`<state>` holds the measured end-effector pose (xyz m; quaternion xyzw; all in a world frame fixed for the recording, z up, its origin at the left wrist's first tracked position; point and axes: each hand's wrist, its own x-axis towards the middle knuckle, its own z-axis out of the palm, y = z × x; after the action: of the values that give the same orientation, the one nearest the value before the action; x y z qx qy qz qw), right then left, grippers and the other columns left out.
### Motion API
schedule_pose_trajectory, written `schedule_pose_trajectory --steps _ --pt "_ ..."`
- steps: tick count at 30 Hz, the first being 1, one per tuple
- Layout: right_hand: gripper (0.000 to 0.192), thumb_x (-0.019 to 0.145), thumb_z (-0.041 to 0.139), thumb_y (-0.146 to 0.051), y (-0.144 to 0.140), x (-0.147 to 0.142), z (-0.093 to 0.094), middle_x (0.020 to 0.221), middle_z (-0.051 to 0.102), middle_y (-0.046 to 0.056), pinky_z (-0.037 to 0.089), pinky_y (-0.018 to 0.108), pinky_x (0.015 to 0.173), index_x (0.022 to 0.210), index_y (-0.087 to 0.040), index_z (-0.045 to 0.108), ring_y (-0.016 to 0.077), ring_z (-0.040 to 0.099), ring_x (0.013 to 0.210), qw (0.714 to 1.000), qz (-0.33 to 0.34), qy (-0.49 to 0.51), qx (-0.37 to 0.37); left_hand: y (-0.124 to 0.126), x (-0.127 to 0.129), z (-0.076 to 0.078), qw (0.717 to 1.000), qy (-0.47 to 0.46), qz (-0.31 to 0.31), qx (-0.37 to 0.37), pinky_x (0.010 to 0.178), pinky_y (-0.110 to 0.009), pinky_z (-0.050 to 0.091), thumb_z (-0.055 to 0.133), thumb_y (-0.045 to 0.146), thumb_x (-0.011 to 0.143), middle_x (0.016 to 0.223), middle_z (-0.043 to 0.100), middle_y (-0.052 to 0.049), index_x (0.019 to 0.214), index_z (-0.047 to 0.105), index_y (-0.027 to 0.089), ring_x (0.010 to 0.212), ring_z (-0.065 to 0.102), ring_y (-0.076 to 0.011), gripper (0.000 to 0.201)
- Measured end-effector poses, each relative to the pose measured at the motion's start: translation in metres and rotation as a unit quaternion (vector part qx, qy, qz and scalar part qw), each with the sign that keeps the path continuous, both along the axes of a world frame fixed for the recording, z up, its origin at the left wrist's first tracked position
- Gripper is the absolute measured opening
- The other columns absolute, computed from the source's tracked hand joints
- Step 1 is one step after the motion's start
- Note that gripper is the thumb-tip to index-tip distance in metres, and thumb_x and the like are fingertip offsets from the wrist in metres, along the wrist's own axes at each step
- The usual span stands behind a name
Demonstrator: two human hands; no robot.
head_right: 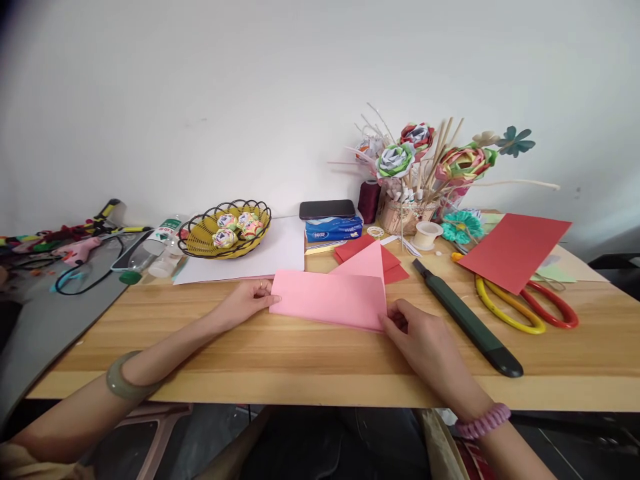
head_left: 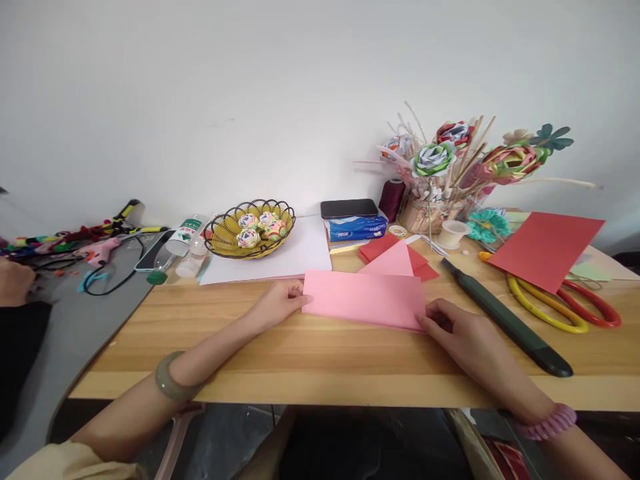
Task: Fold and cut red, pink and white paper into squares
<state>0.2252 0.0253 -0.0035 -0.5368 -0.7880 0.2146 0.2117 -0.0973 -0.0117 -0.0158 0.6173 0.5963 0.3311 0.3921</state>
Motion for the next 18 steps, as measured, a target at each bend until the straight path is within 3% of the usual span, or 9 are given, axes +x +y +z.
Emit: schedule_pose_trajectory --steps 3,6,9,11,18 --pt "0.030 0.080 0.044 -0.052 -0.001 0.000 0.001 0.065 0.065 0.002 0.041 0.032 0.054 0.069 -0.025 0.051 0.0185 0.058 0.057 1.000 0.002 -0.001 0.001 -0.002 -0.003 0.000 1.000 -0.001 -0.027 0.007 0.068 -0.028 0.046 0.062 0.044 0.076 0.076 0.066 -0.002 0.071 0.059 0.015 0.072 0.060 -0.0170 0.029" --pt "0.029 0.080 0.044 -0.052 -0.002 0.001 0.003 0.066 0.065 0.002 0.041 0.032 0.053 0.069 -0.025 0.051 0.0183 0.058 0.057 1.000 0.001 -0.001 0.005 -0.003 -0.008 0.000 0.998 -0.002 -0.061 0.021 0.081 -0.033 0.047 0.073 0.040 0.068 0.093 0.070 -0.005 0.086 0.066 0.015 0.089 0.062 -0.0218 0.031" --pt "0.027 0.080 0.044 -0.050 -0.003 0.001 0.003 0.066 0.064 0.001 0.040 0.031 0.053 0.069 -0.025 0.051 0.0177 0.057 0.056 1.000 -0.004 -0.004 0.009 -0.002 -0.013 -0.001 0.996 0.009 -0.071 0.056 0.093 -0.035 0.041 0.077 0.037 0.065 0.093 0.069 -0.005 0.076 0.069 0.017 0.105 0.057 -0.0247 0.023" --pt "0.027 0.080 0.045 -0.049 -0.003 0.000 0.004 0.065 0.064 0.001 0.040 0.031 0.053 0.069 -0.025 0.051 0.0175 0.057 0.055 1.000 -0.006 -0.005 0.010 -0.001 -0.014 -0.003 0.995 0.015 -0.070 0.075 0.094 -0.035 0.040 0.073 0.039 0.070 0.084 0.068 -0.005 0.067 0.068 0.018 0.104 0.057 -0.0242 0.022" --pt "0.027 0.080 0.045 -0.049 -0.005 0.000 0.002 0.065 0.064 0.002 0.041 0.031 0.053 0.068 -0.025 0.050 0.0181 0.058 0.057 1.000 -0.009 0.008 0.015 0.001 -0.011 -0.011 0.994 0.043 -0.025 0.100 0.087 -0.034 0.043 0.070 0.043 0.073 0.075 0.063 -0.004 0.063 0.067 0.018 0.093 0.059 -0.0226 0.027"
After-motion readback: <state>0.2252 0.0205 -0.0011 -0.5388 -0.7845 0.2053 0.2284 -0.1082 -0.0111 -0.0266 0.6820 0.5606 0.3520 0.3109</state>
